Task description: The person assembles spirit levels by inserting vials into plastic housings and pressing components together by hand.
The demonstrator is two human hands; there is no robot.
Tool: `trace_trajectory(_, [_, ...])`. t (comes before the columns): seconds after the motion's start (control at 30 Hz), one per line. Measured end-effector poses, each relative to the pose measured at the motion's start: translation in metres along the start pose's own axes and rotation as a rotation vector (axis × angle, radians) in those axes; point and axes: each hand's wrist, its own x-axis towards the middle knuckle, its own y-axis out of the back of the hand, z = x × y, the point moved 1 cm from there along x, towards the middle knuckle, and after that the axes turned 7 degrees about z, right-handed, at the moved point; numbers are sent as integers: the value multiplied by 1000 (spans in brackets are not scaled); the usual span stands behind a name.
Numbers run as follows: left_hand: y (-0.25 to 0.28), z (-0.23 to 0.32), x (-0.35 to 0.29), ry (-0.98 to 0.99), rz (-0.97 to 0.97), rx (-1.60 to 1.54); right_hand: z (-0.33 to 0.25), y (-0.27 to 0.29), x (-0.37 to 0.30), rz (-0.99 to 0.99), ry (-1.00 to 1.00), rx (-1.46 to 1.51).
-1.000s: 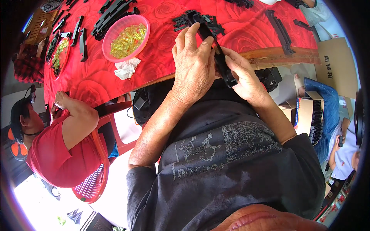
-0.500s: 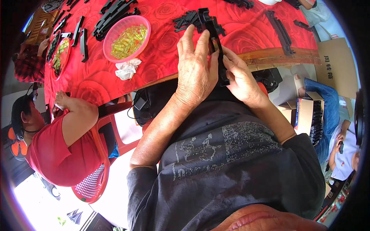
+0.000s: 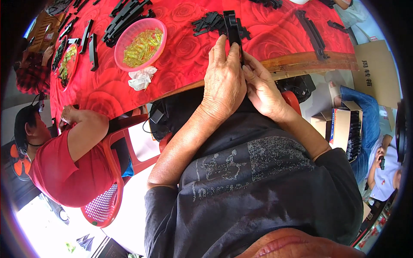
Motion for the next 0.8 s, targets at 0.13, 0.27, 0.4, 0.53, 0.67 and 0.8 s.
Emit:
trace_trajectory(0.13, [-2, -5, 0, 98, -50, -126, 1, -2, -2, -16, 4, 5])
trace_trajectory(0.27, [-4, -8, 0, 66, -19, -153, 1, -6, -4, -3, -7, 18])
trace_trajectory(0.4, [-4, -7, -2, 75, -22, -183, 2, -4, -4, -13, -31, 36])
trace_trajectory(0.53, [-2, -7, -2, 66, -63, -150, 6, 0, -1, -24, -15, 54])
trace_trajectory(0.67, [2, -4, 0, -3, -83, -62, 9, 2, -2, 2, 28, 29])
trace_trajectory(0.8, [-1, -5, -7, -13, -114, -73, 5, -2, -5, -5, 93, 8])
